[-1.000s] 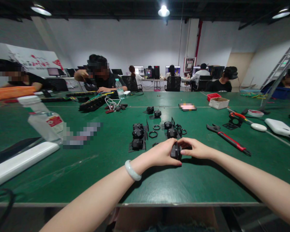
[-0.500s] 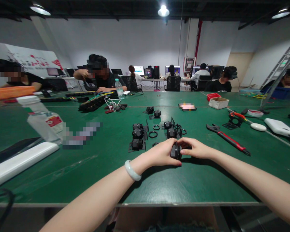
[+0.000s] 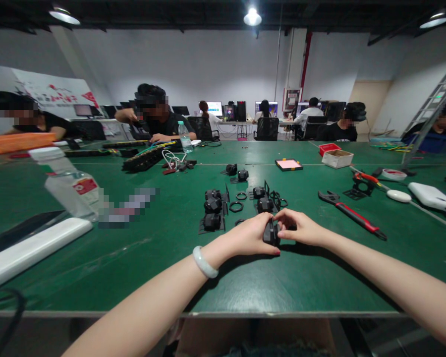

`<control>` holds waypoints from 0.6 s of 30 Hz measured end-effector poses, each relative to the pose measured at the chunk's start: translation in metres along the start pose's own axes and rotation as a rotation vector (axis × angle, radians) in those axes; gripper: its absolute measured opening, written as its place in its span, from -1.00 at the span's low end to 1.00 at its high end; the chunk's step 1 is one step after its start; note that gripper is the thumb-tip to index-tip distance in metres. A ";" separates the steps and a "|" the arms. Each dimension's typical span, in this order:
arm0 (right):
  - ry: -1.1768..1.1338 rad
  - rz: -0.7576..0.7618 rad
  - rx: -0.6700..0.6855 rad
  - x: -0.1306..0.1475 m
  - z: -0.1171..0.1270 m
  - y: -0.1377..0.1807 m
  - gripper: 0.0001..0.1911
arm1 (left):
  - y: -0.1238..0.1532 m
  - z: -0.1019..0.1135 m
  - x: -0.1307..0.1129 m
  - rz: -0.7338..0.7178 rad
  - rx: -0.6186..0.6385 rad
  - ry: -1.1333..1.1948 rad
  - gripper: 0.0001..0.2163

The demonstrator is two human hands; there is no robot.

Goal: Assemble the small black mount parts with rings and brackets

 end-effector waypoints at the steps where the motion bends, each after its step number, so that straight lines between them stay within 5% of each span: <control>1: -0.002 0.000 -0.007 0.000 0.000 0.000 -0.59 | 0.000 0.000 0.000 0.003 0.001 -0.005 -0.45; 18: 0.196 -0.067 -0.076 -0.003 0.001 -0.006 -0.62 | -0.001 -0.001 0.004 -0.007 -0.004 -0.002 -0.40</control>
Point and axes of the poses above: each hand's wrist, its own y-axis away from the middle knuckle, its own z-axis out of the back of the hand, x = y × z, the point moved 4 cm from there along -y, towards the middle knuckle, and after that the axes turned 15 degrees about y, right-handed, at the moved point
